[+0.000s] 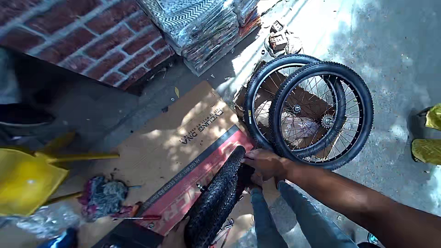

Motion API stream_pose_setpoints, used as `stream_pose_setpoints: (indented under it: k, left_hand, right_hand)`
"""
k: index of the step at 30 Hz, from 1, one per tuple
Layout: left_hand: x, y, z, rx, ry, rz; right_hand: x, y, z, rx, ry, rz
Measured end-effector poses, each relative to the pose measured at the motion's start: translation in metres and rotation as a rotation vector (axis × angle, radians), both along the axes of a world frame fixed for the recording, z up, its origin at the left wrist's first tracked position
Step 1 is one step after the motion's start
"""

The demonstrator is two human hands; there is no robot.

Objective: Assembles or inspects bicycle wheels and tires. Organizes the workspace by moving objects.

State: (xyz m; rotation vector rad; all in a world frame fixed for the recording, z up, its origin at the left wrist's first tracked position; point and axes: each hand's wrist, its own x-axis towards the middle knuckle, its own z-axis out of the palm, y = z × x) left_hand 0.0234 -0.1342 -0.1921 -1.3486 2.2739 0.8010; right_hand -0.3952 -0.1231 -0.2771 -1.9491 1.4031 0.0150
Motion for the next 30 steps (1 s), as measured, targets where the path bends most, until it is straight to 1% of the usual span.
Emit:
stream_pose_setpoints:
  k: [1,3,5,7,10,11,12,14,15,17,19,21,22,24,26,27,29,30]
  left_hand:
    - [-0.004,-0.014,0.001,0.026,-0.001,-0.019]
    - [-0.012,-0.031,0.008,0.05,0.022,-0.087]
    - [-0.014,-0.038,0.005,-0.031,0.046,-0.168]
    - [-0.008,-0.042,-0.002,-0.102,0.029,-0.27]
    - [-0.011,-0.051,0.002,-0.089,0.059,-0.351]
    - [-0.014,-0.059,0.005,-0.089,0.062,-0.373]
    - [-0.018,-0.068,0.007,-0.089,0.06,-0.397]
    - [-0.032,-0.086,0.008,-0.064,0.073,-0.466]
    - [-0.041,-0.096,0.003,-0.078,0.098,-0.534]
    - [-0.066,-0.123,-0.006,-0.071,0.109,-0.707]
    - [-0.11,-0.152,-0.004,0.01,0.028,-0.876]
    - [-0.16,-0.173,0.0,0.122,-0.083,-1.037]
    - [-0.182,-0.181,0.0,0.15,-0.084,-1.105]
    - [-0.211,-0.194,-0.001,0.09,0.017,-1.21]
    - [-0.231,-0.206,-0.004,-0.014,0.136,-1.26]
    - [-0.242,-0.213,-0.004,-0.057,0.141,-1.268]
    - [-0.261,-0.225,-0.008,-0.128,0.178,-1.236]
    - [-0.271,-0.228,-0.01,-0.167,0.203,-1.209]
  right_hand:
    - [0.0,0.01,-0.008,0.062,0.026,-0.048]
    - [0.013,0.034,-0.012,0.075,0.068,-0.211]
    - [0.021,0.042,-0.017,0.04,0.015,-0.294]
    - [0.019,0.046,-0.019,0.083,-0.04,-0.243]
    - [0.012,0.045,-0.012,0.252,-0.059,-0.053]
    - [0.012,0.045,-0.006,0.311,-0.059,-0.086]
    - [0.013,0.054,0.0,0.316,-0.056,-0.173]
    - [0.015,0.084,0.011,0.181,-0.057,-0.389]
    - [0.016,0.1,0.015,0.104,-0.048,-0.472]
    - [0.024,0.131,0.029,0.061,-0.022,-0.577]
    - [0.032,0.148,0.043,0.073,0.023,-0.605]
    - [0.039,0.167,0.046,0.096,0.07,-0.627]
    - [0.043,0.175,0.045,0.108,0.084,-0.667]
    - [0.048,0.185,0.042,0.071,0.105,-0.783]
    - [0.052,0.186,0.042,0.002,0.124,-0.899]
    - [0.05,0.181,0.04,-0.053,0.14,-0.944]
    - [0.041,0.168,0.036,-0.132,0.158,-1.001]
    - [0.036,0.162,0.034,-0.138,0.17,-1.008]
